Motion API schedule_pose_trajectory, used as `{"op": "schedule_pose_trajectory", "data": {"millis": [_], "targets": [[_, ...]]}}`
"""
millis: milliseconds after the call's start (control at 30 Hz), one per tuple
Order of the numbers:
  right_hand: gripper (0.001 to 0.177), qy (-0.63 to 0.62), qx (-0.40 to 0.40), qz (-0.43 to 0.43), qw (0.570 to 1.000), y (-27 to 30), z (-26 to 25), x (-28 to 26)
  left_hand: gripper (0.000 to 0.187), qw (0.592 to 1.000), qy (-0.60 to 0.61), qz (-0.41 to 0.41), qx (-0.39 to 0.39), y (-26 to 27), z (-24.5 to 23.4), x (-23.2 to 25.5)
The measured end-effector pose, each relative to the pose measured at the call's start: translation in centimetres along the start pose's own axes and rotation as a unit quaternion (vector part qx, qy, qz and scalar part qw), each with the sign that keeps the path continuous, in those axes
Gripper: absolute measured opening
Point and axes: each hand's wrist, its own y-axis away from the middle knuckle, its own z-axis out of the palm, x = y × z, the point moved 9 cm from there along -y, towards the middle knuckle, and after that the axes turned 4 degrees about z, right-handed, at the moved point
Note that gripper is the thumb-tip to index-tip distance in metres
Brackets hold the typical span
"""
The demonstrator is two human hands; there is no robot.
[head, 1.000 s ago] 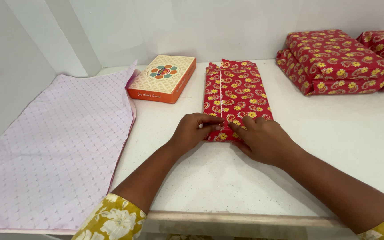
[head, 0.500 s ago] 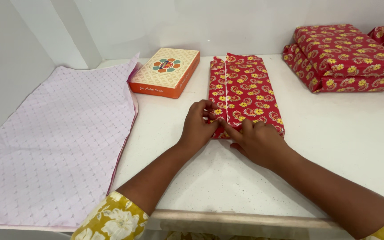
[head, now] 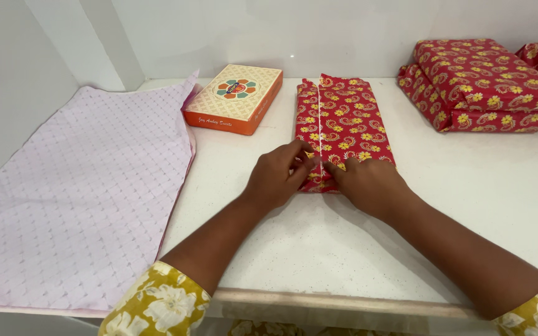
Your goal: The person wraps a rectangular box with patterned fabric on a white countertop. They fold the fabric around the box, tuck the edges, and place the wrapped item on a stack. They then repeat the process with a second box using a different patterned fabric.
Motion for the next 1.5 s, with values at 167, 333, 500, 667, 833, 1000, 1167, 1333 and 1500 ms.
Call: {"op": "schedule_pose_trajectory", "data": {"millis": [167,333,500,667,833,1000,1167,1333,1500], "targets": [[0.045,-0.047,-0.046,0.015,0.998,-0.8,-1.0,0.3,0.047,0.985,-0.055,0.157,-0.042,0.1,-0.2,2.4],[0.035,-0.075,-0.13,0.048,0.987,-1.6,-0.9,1.0,0.041,0.988,-0.065,0.138,-0.032,0.0,0.3,1.5],[0.058,-0.104,-0.045,0.056,0.992,-0.9,-2.1,1.4,0.035,0.975,-0.1,0.196,-0.032,0.4,0.5,2.5],[0.061,-0.054,0.001,0.044,0.998,-0.3,-0.9,1.6,0.021,0.959,-0.146,0.238,-0.035,0.6,1.0,3.2],[0.04,-0.014,0.083,0.019,0.996,0.5,-0.7,0.5,0.022,0.959,-0.166,0.228,-0.036,0.5,1.1,3.3],[0.058,0.125,0.082,0.025,0.988,2.0,-0.1,-2.9,0.016,0.97,-0.152,0.187,-0.034,0.4,1.2,3.0],[0.063,0.182,0.09,0.051,0.978,2.6,-0.6,-4.2,0.044,0.994,-0.056,0.091,-0.014,-0.1,0.5,1.5],[0.074,0.195,0.076,0.055,0.976,2.3,0.2,-4.1,0.067,0.999,0.012,-0.022,-0.029,-0.4,0.7,-0.8],[0.069,0.188,0.09,0.088,0.974,2.5,0.5,-3.8,0.089,0.998,0.046,-0.04,-0.027,0.0,1.4,-2.7]]}}
